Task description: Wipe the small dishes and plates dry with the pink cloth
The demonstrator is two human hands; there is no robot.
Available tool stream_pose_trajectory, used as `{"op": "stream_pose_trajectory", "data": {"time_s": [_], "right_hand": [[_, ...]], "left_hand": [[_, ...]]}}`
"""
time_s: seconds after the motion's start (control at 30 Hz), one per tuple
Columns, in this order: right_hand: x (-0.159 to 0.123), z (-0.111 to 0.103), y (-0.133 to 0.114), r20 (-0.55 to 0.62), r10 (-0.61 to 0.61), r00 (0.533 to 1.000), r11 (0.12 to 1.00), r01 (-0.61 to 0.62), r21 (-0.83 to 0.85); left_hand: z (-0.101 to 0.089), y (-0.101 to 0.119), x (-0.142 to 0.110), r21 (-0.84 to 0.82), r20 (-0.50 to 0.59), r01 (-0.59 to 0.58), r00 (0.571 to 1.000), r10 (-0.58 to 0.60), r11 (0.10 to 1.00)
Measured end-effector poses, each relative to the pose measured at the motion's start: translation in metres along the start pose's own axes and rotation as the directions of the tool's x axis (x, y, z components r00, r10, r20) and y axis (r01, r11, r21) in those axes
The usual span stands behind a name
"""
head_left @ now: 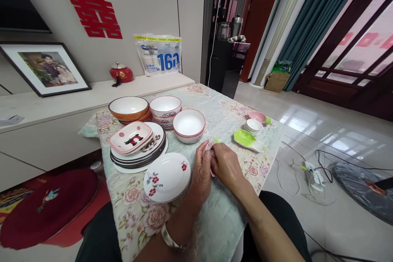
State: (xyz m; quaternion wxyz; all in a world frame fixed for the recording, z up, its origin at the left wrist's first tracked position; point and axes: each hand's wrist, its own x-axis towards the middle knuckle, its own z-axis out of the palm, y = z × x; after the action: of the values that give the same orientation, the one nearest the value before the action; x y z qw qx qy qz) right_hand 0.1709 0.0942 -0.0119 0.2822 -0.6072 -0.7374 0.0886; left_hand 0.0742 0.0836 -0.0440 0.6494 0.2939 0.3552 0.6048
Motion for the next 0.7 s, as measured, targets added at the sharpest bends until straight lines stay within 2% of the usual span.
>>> {"op": "stream_pose_trajectory", "data": {"time_s": [0.07,0.17,0.23,0.3,0.33,0.4,0.47,0.5,0.57,0.6,0.7], "right_hand": [[0.003,-0.001,0.003,0.028,-0.092,0.995,0.975,0.085,0.203],[0.006,-0.013,0.009,0.195,-0.266,0.944,0.892,0.165,0.42],[0.005,-0.02,0.012,0.303,-0.323,0.897,0.899,0.191,0.393],[0.003,-0.023,0.011,0.349,-0.268,0.898,0.955,0.2,0.219],[0.001,-0.022,0.01,0.337,-0.206,0.919,0.978,0.183,0.099],[0.0,-0.021,0.009,0.237,-0.075,0.969,0.988,0.104,-0.115],[0.002,-0.023,0.012,0.061,0.011,0.998,0.978,0.002,-0.21],[0.003,-0.025,0.016,-0.04,0.037,0.999,0.978,-0.045,-0.205],[0.007,-0.03,0.024,-0.205,0.088,0.975,0.99,-0.109,-0.094],[0.009,-0.031,0.029,-0.232,0.114,0.966,0.993,-0.115,0.007],[0.011,-0.022,0.036,-0.155,0.093,0.983,0.95,-0.041,0.31]], "left_hand": [[-0.001,0.003,0.0,-0.024,0.016,0.036,0.999,-0.035,0.999],[-0.005,0.006,0.002,-0.032,0.07,0.028,0.997,-0.026,0.999],[-0.007,0.005,0.002,0.022,0.088,-0.007,0.996,0.005,1.0],[-0.007,0.003,0.002,0.082,0.087,-0.03,0.996,0.023,0.996],[-0.007,0.003,0.002,0.094,0.086,-0.034,0.996,0.026,0.995],[-0.005,0.003,0.001,0.071,0.082,-0.038,0.996,0.032,0.997],[-0.003,0.006,-0.001,0.014,0.066,-0.011,0.998,0.01,1.0],[-0.003,0.008,-0.001,-0.014,0.051,0.023,0.998,-0.022,1.0],[-0.002,0.013,-0.002,-0.061,0.023,0.124,0.992,-0.123,0.99],[-0.001,0.015,-0.002,-0.085,0.02,0.179,0.984,-0.178,0.98],[0.001,0.017,0.0,-0.144,0.058,0.271,0.962,-0.266,0.952]]}}
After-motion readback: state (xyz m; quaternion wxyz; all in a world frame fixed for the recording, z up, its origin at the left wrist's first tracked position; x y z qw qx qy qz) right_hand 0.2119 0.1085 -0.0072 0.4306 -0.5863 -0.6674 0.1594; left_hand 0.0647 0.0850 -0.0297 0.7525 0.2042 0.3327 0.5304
